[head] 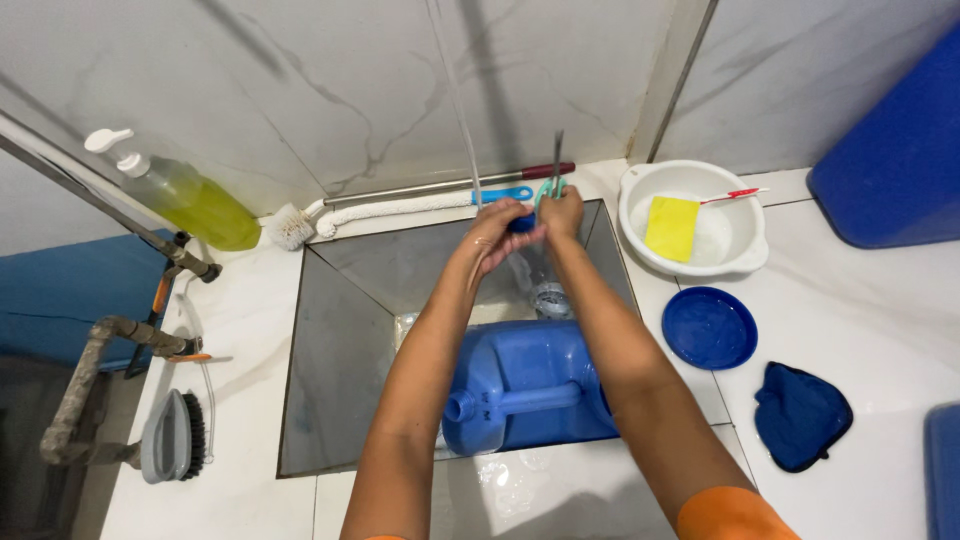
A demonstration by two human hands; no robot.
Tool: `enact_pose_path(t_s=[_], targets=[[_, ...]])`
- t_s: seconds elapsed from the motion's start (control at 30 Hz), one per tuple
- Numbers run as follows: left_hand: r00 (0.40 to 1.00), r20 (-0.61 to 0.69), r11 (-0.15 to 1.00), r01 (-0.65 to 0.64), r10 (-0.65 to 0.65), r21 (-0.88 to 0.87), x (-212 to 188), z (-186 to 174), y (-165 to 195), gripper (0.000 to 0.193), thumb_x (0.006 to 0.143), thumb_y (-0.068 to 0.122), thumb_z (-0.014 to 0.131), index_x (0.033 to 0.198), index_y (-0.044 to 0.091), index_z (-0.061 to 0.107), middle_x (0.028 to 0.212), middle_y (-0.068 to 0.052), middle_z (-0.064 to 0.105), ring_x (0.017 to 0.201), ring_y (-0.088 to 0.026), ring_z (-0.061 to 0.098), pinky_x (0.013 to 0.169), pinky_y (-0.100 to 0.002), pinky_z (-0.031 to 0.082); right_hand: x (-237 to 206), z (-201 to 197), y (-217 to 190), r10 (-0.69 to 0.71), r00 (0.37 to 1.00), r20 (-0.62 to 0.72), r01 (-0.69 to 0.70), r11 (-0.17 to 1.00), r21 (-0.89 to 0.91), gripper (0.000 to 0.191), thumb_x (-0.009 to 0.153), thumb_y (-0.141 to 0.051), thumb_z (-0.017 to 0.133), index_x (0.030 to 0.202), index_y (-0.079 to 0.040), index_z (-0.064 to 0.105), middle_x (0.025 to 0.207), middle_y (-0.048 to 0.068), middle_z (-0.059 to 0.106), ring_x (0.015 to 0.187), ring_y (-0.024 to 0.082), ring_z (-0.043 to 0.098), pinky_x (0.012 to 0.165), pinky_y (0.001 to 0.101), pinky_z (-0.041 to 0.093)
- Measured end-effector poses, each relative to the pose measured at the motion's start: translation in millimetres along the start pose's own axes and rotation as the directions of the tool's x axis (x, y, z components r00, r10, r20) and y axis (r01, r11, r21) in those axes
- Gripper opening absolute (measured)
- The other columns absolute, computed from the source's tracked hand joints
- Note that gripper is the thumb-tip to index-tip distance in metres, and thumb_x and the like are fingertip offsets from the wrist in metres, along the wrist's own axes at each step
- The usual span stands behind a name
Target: The person uses a heat gun to apply labels to blue plastic containers, then wipes the countertop with a cloth. They wash a container with a sponge under running water, rinse it, and place it on the counter. The person repeats the labeling process on another container and washes a second container in the sink.
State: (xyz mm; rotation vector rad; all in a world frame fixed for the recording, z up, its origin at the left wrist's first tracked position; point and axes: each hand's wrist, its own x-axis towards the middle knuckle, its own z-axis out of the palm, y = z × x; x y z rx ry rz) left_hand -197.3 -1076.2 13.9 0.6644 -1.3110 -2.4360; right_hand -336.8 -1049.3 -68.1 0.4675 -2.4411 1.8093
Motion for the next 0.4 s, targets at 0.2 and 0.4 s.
enact_pose_path(t_s=[0.2, 0.4], targets=[[0.896, -0.293, 0.86, -0.16, 0.332, 0.484, 13.4, -16.7, 0.1, 0.044, 0.088, 0.018, 0.067, 0.123, 0.012, 0.043, 0.087, -0.011, 0.061, 0.057, -0.017, 0.058, 0.043, -0.031, 0.046, 10.3, -32.7, 0.5, -0.168, 0.985, 0.045, 0.168, 0.986, -0.012, 0.022, 0.089, -0.016, 0.07, 0.102, 0.0, 0.063, 0.09, 0.022, 0.073, 0.089, 0.043, 0.071, 0.077, 0.0509, 0.054], [0.856, -0.411, 0.858, -0.07, 0.314, 0.509, 32.3, -21.3, -12.5, 0.019, 0.09, 0.023, 0.063, 0.083, 0.005, 0.062, 0.057, -0.003, 0.054, 0.046, -0.016, 0.05, 0.041, -0.035, 0.038, -12.7, -73.5, 26.4, -0.193, 0.822, 0.536, 0.367, 0.899, -0.239, 0.033, 0.093, -0.035, 0.077, 0.1, -0.002, 0.07, 0.088, 0.027, 0.071, 0.088, 0.045, 0.069, 0.077, 0.0547, 0.053]])
